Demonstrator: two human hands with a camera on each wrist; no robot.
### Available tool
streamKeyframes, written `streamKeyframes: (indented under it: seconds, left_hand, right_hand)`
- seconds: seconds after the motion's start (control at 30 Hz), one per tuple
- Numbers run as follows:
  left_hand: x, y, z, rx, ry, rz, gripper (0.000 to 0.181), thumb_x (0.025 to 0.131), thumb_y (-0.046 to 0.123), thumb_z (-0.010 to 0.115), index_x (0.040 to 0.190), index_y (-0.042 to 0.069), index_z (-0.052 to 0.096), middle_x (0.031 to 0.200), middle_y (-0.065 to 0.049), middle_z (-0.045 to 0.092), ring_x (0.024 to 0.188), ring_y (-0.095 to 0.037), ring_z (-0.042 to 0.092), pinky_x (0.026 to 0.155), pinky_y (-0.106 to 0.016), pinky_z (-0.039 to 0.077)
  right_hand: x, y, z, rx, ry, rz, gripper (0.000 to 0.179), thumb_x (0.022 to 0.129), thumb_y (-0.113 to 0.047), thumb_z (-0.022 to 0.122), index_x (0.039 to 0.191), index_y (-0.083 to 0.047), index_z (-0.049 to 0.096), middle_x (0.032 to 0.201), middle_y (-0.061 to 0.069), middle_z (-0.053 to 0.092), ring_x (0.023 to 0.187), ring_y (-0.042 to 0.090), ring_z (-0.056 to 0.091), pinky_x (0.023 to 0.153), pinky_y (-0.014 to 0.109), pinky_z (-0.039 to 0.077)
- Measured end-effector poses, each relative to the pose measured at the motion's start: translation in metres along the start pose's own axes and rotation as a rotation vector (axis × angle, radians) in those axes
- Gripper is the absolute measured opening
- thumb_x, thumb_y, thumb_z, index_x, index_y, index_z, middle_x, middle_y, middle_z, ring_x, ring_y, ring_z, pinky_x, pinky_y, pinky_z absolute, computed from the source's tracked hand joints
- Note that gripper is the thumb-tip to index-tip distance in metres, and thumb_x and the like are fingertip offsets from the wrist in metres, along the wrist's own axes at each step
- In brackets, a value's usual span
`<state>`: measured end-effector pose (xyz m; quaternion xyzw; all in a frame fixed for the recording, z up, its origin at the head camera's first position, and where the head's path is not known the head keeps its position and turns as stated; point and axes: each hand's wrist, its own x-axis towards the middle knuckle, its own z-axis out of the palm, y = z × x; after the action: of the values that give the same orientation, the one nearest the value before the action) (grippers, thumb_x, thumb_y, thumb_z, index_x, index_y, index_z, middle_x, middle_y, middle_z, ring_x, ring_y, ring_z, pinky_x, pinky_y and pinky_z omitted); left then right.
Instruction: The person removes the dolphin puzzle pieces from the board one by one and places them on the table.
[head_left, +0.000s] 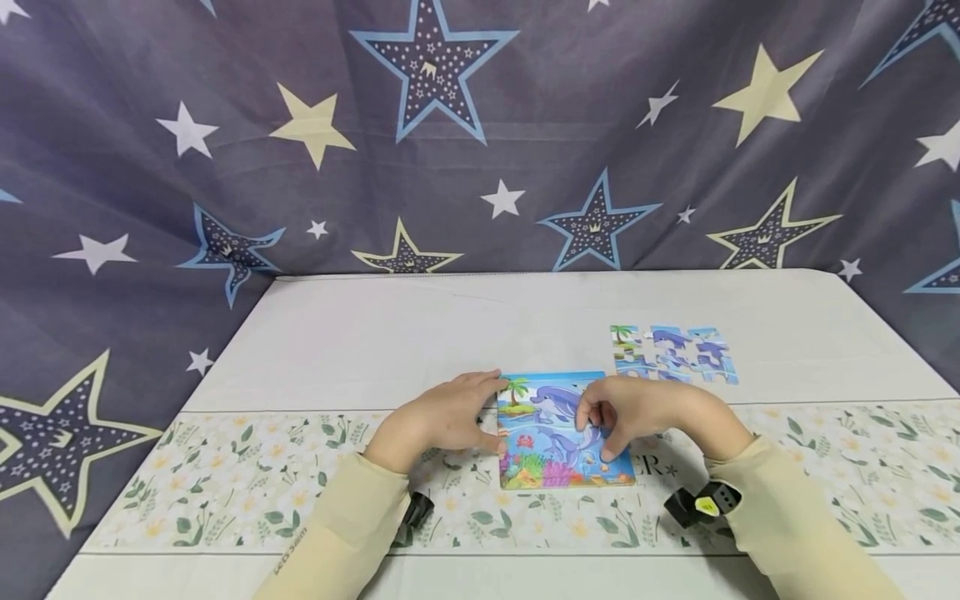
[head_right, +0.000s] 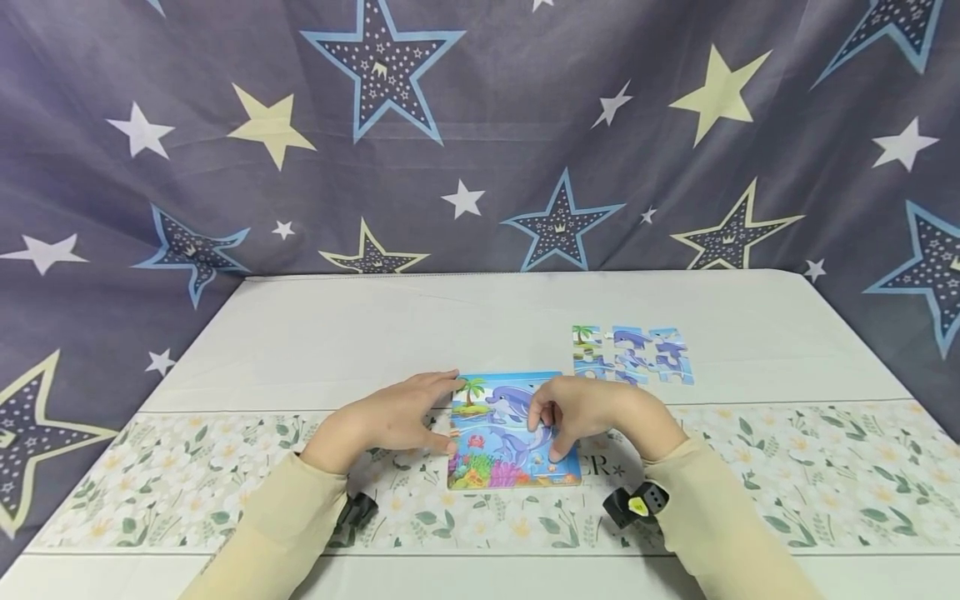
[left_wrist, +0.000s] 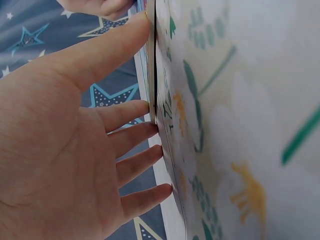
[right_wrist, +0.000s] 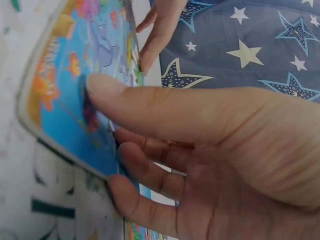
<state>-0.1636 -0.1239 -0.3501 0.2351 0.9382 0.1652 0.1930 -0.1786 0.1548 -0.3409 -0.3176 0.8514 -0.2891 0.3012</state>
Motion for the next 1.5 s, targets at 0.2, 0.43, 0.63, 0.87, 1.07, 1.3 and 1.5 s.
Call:
streamKeyframes:
  seconds: [0.2,0.43,0.63,0.87,1.07,1.3,1.5]
  left_hand:
    - [0.0,0.001,0.0,0.008,-0.003,-0.001,0.088,0.086,0.04,0.077,0.156,0.013,0.032,0.163,-0.004,0.022,0.149,-0.026,0.02,0.119,-0.049,0.023]
    - [0.0,0.001,0.0,0.005,-0.007,-0.003,0.088,0.086,0.041,0.077,0.156,0.013,0.031,0.163,-0.004,0.021,0.149,-0.026,0.019,0.119,-0.049,0.022]
    - [-0.001,0.002,0.0,0.001,-0.012,-0.009,0.088,0.087,0.041,0.076,0.157,0.014,0.03,0.164,-0.003,0.02,0.149,-0.026,0.018,0.119,-0.049,0.022]
    - [-0.001,0.001,0.001,-0.006,-0.006,-0.005,0.087,0.087,0.04,0.077,0.156,0.012,0.032,0.163,-0.004,0.021,0.149,-0.027,0.019,0.118,-0.05,0.022]
    - [0.0,0.001,0.001,-0.004,-0.01,-0.002,0.087,0.087,0.04,0.076,0.156,0.013,0.031,0.163,-0.004,0.021,0.149,-0.027,0.018,0.119,-0.049,0.022]
    - [-0.002,0.003,0.0,0.008,-0.01,0.002,0.087,0.087,0.04,0.076,0.156,0.011,0.032,0.163,-0.006,0.021,0.149,-0.028,0.019,0.119,-0.05,0.021]
    - [-0.001,0.004,0.0,0.005,-0.013,0.0,0.087,0.087,0.04,0.076,0.156,0.01,0.032,0.163,-0.006,0.021,0.149,-0.028,0.018,0.119,-0.049,0.02]
  right_hand:
    - [-0.003,0.001,0.006,-0.043,0.042,-0.018,0.035,0.073,-0.004,0.086,0.099,-0.013,0.065,0.091,0.002,0.051,0.082,0.019,0.046,0.072,0.03,0.044]
    - [-0.008,-0.001,0.011,-0.103,0.071,-0.042,0.029,0.076,-0.007,0.085,0.095,-0.017,0.065,0.093,-0.001,0.051,0.085,0.017,0.046,0.074,0.03,0.045]
    - [-0.012,-0.004,0.014,-0.132,0.091,-0.051,0.028,0.078,-0.01,0.084,0.097,-0.018,0.066,0.094,-0.003,0.052,0.086,0.016,0.047,0.074,0.03,0.045]
    - [-0.016,-0.004,0.016,-0.163,0.096,-0.093,0.029,0.081,-0.014,0.083,0.104,-0.017,0.065,0.097,-0.005,0.052,0.085,0.014,0.046,0.073,0.03,0.044]
    - [-0.02,-0.006,0.019,-0.191,0.132,-0.093,0.03,0.082,-0.012,0.082,0.106,-0.018,0.065,0.097,-0.008,0.053,0.085,0.013,0.047,0.075,0.034,0.043]
    - [-0.026,-0.006,0.02,-0.172,0.19,-0.119,0.025,0.085,-0.006,0.077,0.105,-0.017,0.065,0.094,-0.01,0.057,0.08,0.01,0.051,0.072,0.03,0.048]
    - [-0.031,-0.004,0.018,-0.116,0.23,-0.159,0.019,0.09,0.0,0.069,0.102,-0.015,0.067,0.086,-0.01,0.061,0.075,0.006,0.055,0.067,0.025,0.051]
